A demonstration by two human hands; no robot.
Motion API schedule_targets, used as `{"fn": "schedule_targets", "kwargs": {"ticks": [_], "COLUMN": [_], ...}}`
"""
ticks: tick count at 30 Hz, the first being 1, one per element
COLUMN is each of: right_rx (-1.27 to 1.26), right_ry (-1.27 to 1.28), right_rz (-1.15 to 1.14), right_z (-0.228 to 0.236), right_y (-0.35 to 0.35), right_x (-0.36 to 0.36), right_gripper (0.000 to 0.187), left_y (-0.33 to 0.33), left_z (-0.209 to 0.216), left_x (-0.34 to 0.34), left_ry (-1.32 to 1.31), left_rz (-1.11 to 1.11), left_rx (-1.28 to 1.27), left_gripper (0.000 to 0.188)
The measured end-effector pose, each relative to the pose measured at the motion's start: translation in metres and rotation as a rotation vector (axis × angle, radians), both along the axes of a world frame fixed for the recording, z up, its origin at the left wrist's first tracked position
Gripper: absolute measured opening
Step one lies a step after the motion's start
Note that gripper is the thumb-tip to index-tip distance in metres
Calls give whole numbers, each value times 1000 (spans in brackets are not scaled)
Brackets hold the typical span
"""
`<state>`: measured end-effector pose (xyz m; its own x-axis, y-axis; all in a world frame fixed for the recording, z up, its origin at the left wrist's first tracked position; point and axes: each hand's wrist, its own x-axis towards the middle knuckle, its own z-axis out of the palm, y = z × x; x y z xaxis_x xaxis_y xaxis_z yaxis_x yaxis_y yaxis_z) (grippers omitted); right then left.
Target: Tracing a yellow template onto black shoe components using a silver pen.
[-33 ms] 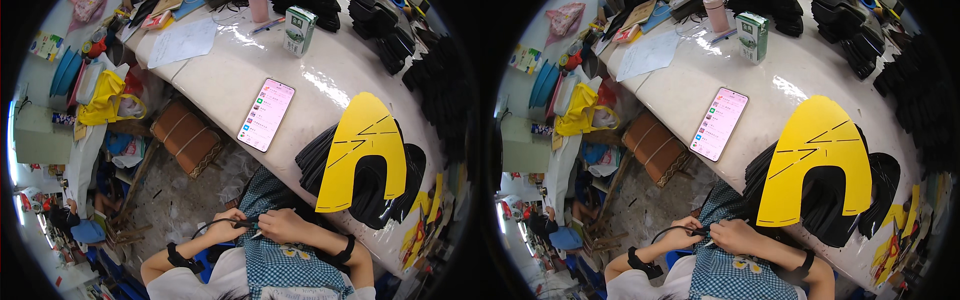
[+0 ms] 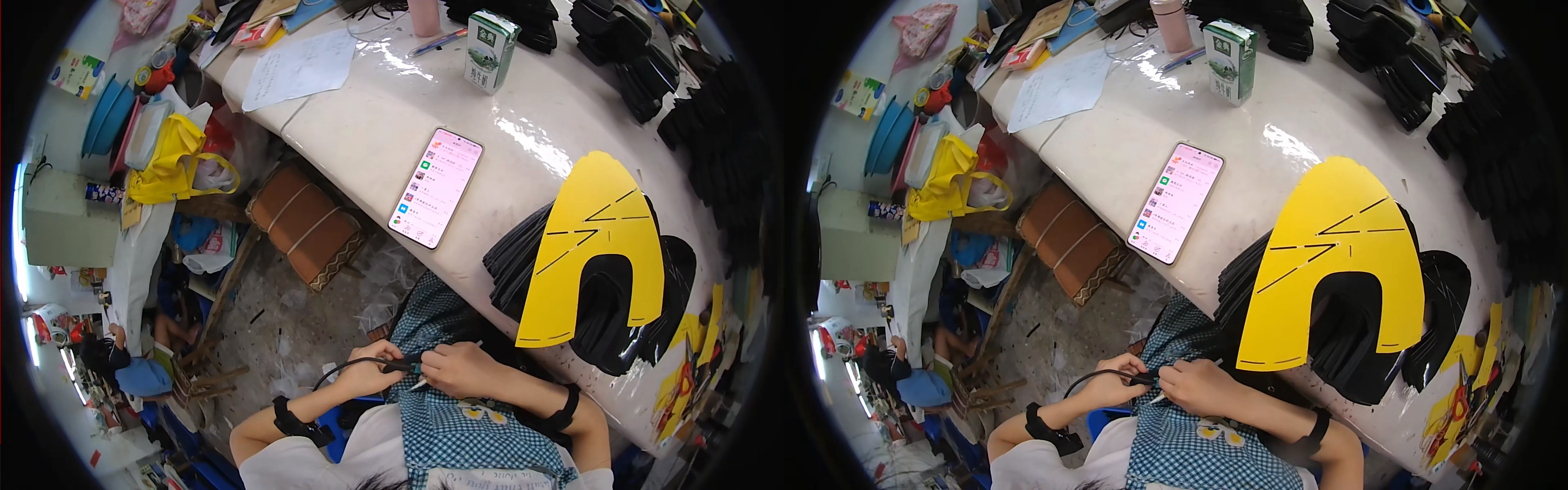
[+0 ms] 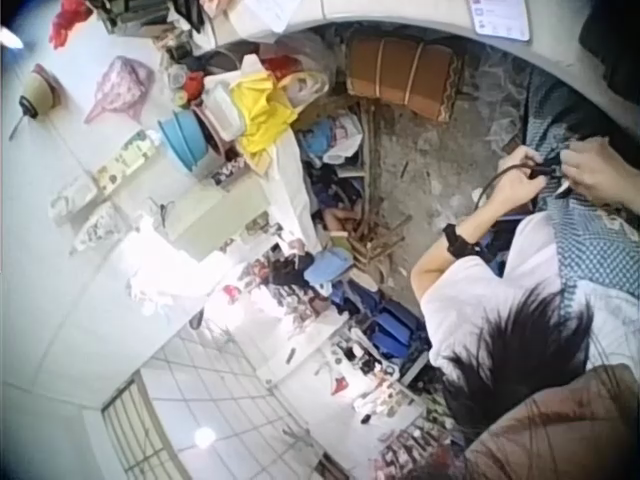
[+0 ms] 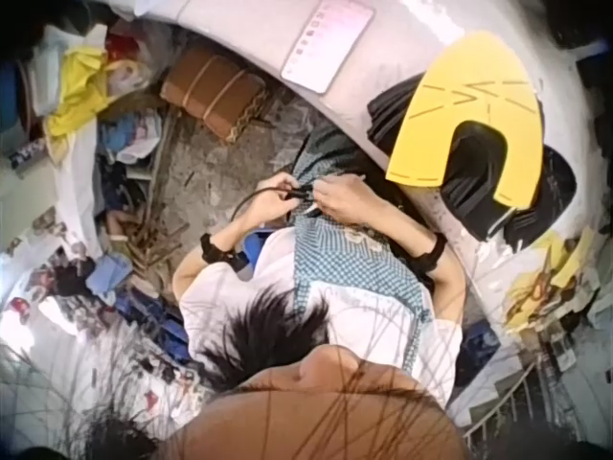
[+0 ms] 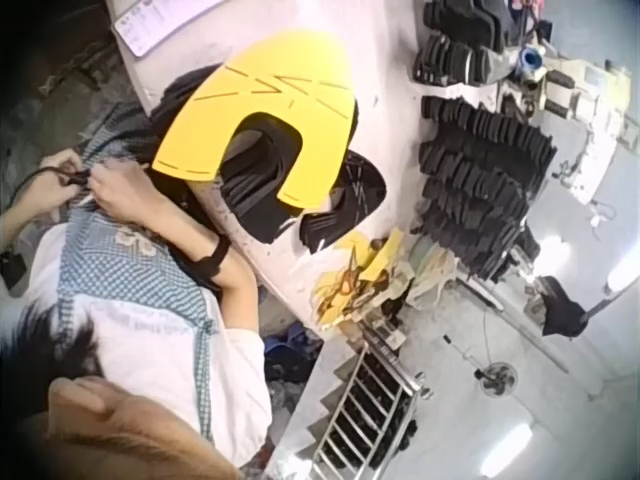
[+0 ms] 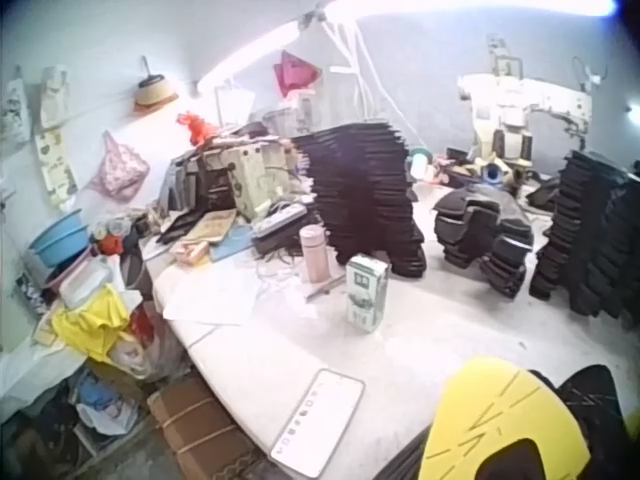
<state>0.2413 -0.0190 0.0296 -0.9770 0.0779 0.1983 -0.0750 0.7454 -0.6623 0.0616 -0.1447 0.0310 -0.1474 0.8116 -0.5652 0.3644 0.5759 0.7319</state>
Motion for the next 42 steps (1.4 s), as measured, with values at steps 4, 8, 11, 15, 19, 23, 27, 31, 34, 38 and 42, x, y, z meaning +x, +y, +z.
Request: {"fn": "schedule_targets", "kwargs": {"ticks": [4, 8, 11, 15, 19, 23, 27, 31, 34, 38, 42], "right_rx": [57, 65, 72, 135, 193, 110, 16, -112, -60, -244, -257], "right_ry": [19, 9, 20, 39, 32, -13, -195, -318, -301, -339, -438], "right_rz": [27, 59, 65, 70, 26, -25, -37, -272, -388, -517, -745], "right_z": [-3, -1, -1, -6, -10, -16, -12, 2, 25, 57, 73], "right_y": [-6, -5, -8, -15, -25, -21, -6, 10, 15, 12, 8], "right_x": [-2, -1, -1, 0, -2, -5, 1, 28, 60, 102, 129], "right_gripper": [10, 9, 10, 11, 11, 15, 27, 40, 34, 28, 26], "left_y": [0, 3, 1, -3, -3, -3, 12, -6, -11, 39, 64], "left_z": [-2, -1, -3, -6, -3, -4, 11, -1, 15, 47, 5], "left_x": [-1, -4, -3, -3, -1, -3, -11, -40, -64, -21, 28], "left_ry": [-68, -58, -55, -99, -81, -87, -139, -105, -64, 104, 276], "left_rz": [32, 15, 22, 54, 46, 28, -46, -480, -814, -538, -792], "left_rx": [-21, -52, -61, -78, -106, -126, -268, -50, 57, 186, 770], "left_gripper": [27, 27, 27, 26, 26, 29, 38, 46, 49, 26, 25]}}
